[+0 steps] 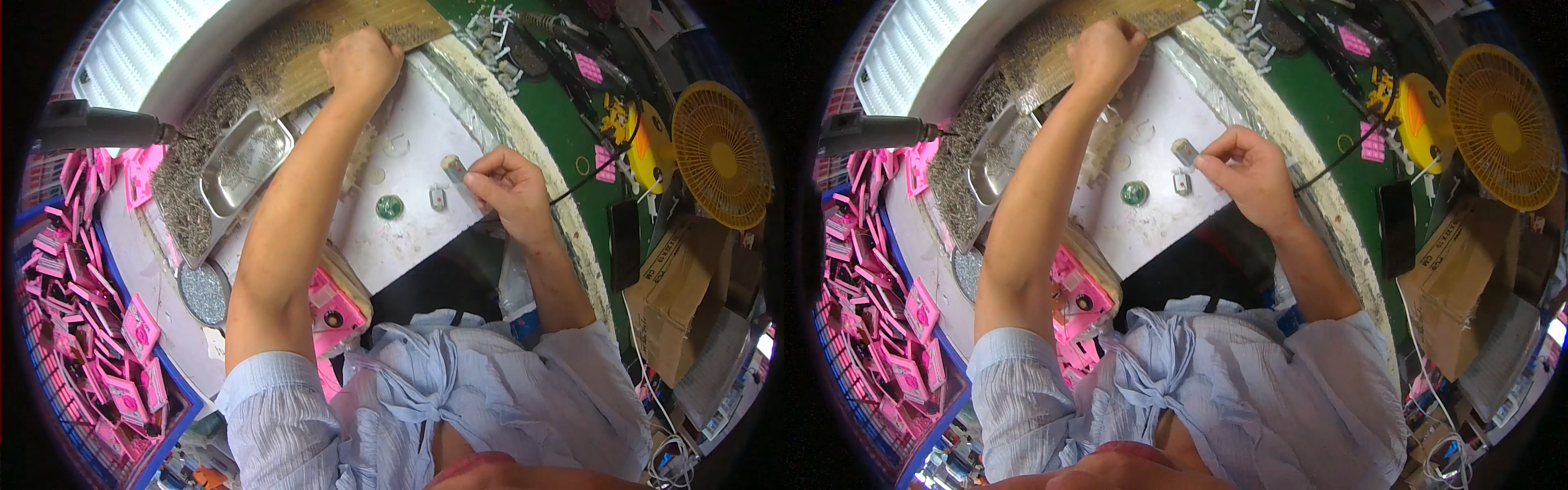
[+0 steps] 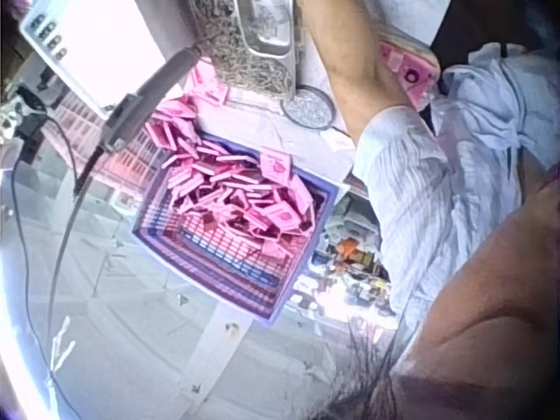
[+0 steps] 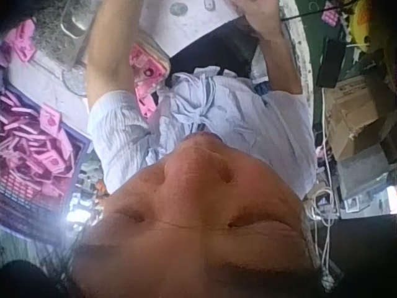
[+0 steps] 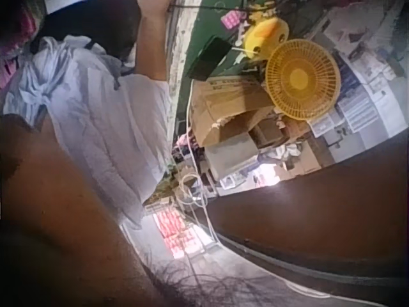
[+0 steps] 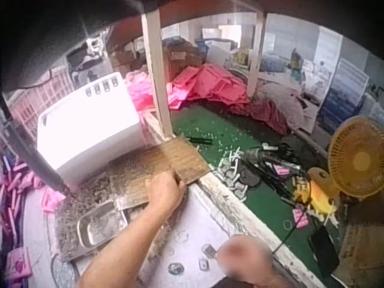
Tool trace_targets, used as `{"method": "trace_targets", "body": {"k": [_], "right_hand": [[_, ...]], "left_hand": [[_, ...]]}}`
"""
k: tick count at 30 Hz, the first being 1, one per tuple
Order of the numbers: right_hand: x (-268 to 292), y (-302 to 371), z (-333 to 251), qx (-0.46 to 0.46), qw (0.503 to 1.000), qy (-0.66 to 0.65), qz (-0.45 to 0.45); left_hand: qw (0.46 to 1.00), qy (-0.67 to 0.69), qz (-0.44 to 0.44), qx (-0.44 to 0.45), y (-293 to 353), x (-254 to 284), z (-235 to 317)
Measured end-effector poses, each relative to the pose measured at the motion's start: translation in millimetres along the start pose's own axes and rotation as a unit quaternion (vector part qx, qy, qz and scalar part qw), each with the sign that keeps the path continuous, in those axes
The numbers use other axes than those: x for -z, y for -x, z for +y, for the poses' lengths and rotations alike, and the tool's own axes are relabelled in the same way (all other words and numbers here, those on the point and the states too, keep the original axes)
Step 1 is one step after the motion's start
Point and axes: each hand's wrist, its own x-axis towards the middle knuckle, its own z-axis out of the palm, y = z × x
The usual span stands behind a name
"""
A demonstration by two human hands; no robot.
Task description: The recorder is assembling and soldering components inside a pink plastic toy casing.
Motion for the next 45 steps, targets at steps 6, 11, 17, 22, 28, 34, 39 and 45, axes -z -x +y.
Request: {"method": "trace_targets", "body": {"k": [6, 11, 17, 22, 28, 34, 39, 45], "right_hand": [[-3.6, -2.4, 3.7, 0.095, 0.913, 0.396, 0.003], [-1.9, -3.5, -11.9, 0.058, 0.890, 0.451, -0.040], [-5.8, -9.1, -14.5, 0.046, 0.939, 0.335, -0.063], [-41.3, -11.4, -22.2, 0.008, 0.954, 0.244, -0.173], [-54.0, -33.2, -13.7, 0.109, 0.858, 0.438, -0.247], [-75.4, -34.4, -2.3, 0.210, 0.780, 0.538, -0.240], [-83.2, -31.2, -20.5, 0.154, 0.765, 0.563, -0.272], [-124.2, 25.7, -28.0, -0.140, 0.940, 0.021, -0.311]], "left_hand": [[0.998, 0.017, 0.064, 0.003, -0.4, -10.0, 0.2], [0.989, 0.045, 0.124, -0.061, 3.1, -17.5, -9.5], [0.975, 0.116, 0.157, -0.111, 8.2, -5.7, -20.1], [0.954, 0.263, 0.111, -0.092, 31.0, 51.3, -29.7], [0.897, 0.432, -0.056, -0.077, 150.3, 135.0, -65.5], [0.737, 0.639, -0.163, 0.147, 273.0, 153.2, -106.3], [0.646, 0.730, -0.084, 0.207, 323.1, 136.0, -98.2], [0.898, 0.427, 0.106, -0.003, 344.7, 119.7, -95.2]]}}
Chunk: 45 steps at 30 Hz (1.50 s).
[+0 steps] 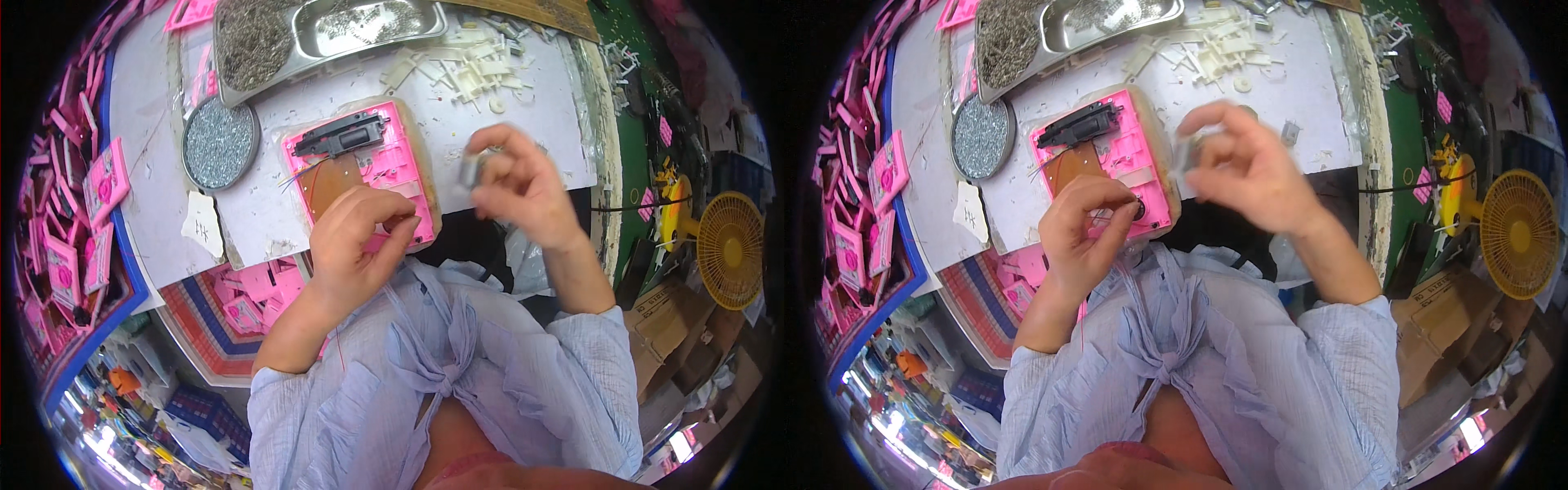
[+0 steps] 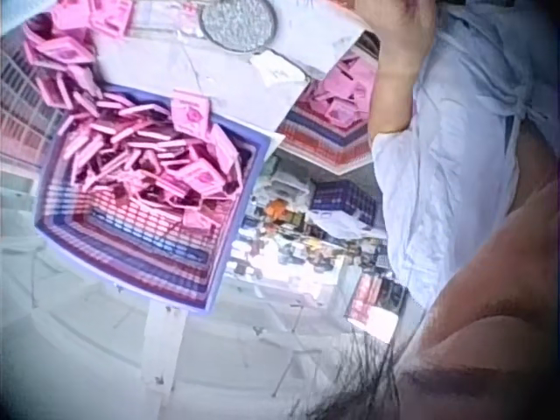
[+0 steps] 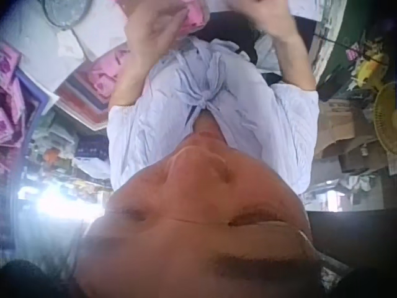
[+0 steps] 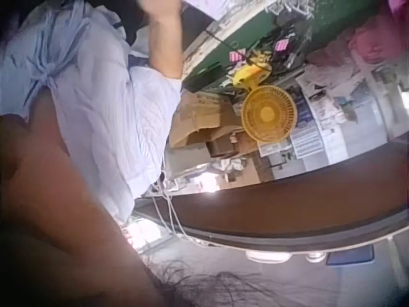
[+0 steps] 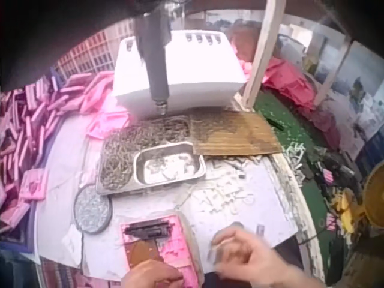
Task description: The recorder is assembling and soldering components inside a pink plastic toy casing.
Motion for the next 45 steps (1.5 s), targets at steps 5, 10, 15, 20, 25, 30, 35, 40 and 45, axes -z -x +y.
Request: {"method": "trace_targets", "body": {"k": [5, 10, 15, 20, 25, 30, 35, 40, 45], "right_hand": [[-24.0, -12.8, 11.2, -0.060, 0.982, -0.144, -0.105], [-27.6, -19.8, 10.6, -0.072, 0.979, -0.129, -0.142], [-30.6, -22.4, 14.8, -0.072, 0.986, -0.089, -0.122], [-30.3, -14.1, 11.0, 0.100, 0.964, 0.230, -0.085], [-24.6, -27.7, -6.7, 0.313, 0.846, 0.421, -0.096], [-28.8, -24.8, -4.3, 0.425, 0.783, 0.444, -0.099], [-31.8, -24.8, 5.2, 0.473, 0.762, 0.433, -0.087], [-32.0, -28.1, 10.4, 0.503, 0.752, 0.417, -0.091], [-30.2, -28.6, 11.1, 0.465, 0.777, 0.410, -0.108]], "left_hand": [[0.998, -0.023, 0.047, -0.026, 5.8, 0.5, 2.8], [0.999, 0.001, 0.053, -0.011, 10.7, 3.3, -0.6], [0.997, 0.043, 0.064, 0.009, 14.6, -0.5, -6.2], [0.977, 0.155, 0.098, 0.104, 21.4, -4.2, -4.1], [0.994, -0.053, 0.055, -0.076, 9.4, 10.6, -6.2], [0.998, 0.029, 0.059, -0.018, 15.5, 12.5, -6.7], [0.999, 0.014, 0.038, -0.003, 15.9, 13.6, -4.4], [0.998, -0.026, 0.042, -0.035, 18.9, 14.5, -8.9], [0.997, -0.051, 0.025, -0.042, 19.0, 18.0, -11.2]]}}
